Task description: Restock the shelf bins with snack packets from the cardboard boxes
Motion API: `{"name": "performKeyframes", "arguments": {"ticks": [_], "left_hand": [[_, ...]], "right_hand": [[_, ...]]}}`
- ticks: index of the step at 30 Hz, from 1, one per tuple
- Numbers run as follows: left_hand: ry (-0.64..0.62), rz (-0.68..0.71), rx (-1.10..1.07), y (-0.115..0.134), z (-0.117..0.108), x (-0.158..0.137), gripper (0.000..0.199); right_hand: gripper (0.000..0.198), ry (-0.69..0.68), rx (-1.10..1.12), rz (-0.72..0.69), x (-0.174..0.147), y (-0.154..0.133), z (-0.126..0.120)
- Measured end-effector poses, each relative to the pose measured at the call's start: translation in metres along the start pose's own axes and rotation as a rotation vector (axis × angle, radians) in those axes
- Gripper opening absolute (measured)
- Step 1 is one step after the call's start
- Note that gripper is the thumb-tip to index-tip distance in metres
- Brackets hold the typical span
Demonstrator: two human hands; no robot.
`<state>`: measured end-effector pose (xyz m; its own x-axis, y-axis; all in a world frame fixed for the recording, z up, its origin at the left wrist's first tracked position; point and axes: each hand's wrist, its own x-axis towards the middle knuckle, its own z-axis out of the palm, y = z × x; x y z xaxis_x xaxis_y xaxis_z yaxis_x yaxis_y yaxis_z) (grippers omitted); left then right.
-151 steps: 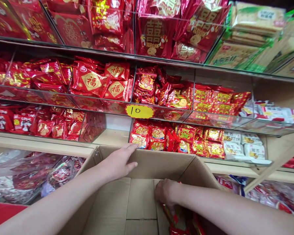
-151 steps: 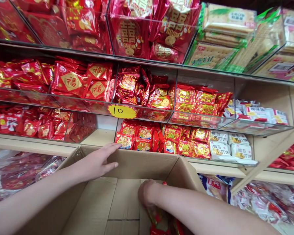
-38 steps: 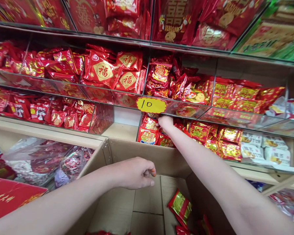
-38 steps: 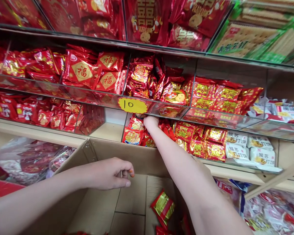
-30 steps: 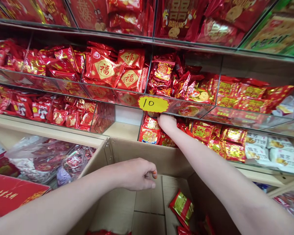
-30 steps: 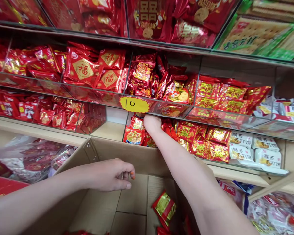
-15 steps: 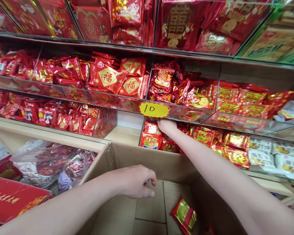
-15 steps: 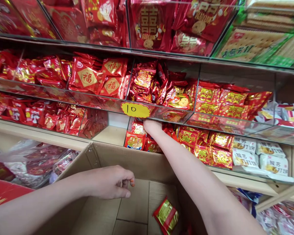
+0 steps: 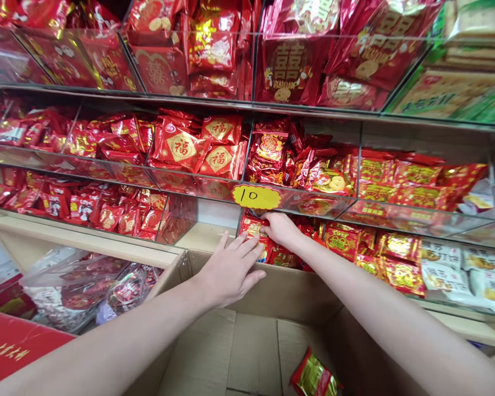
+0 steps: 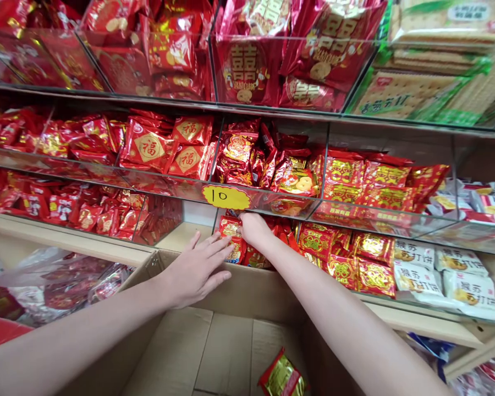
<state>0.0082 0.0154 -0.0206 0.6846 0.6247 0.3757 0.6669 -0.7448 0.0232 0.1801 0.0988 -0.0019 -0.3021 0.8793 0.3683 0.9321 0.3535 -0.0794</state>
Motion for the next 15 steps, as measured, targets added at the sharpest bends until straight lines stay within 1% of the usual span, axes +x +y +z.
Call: {"name": "performKeyframes", "arguments": {"ticks": [2,5,9,11,15], "left_hand": [[-0.034,-0.009,0.018,-0.002,0.005,0.003,0.05],[-0.061,-0.053,0.034,-0.004,0.008,0.007,0.05],[-0.106,-0.07,0.049,-0.008,0.006,0.008,0.047],[-0.111,-0.058,0.071,-0.01,0.006,0.007,0.047],[-0.112,-0.038,0.108,-0.011,0.007,0.006,0.048]], "right_hand": [[0.029,0.01,0.021,-0.033,0.001,0.0,-0.001],[0.025,0.003,0.05,-0.06,-0.002,0.001,-0.002],[0.042,0.008,0.054,0.014,-0.002,0.005,0.001],[0.046,0.004,0.059,0.061,0.003,0.008,0.005],[0.05,-0.049,0.094,0.123,0.022,0.012,0.006]]}}
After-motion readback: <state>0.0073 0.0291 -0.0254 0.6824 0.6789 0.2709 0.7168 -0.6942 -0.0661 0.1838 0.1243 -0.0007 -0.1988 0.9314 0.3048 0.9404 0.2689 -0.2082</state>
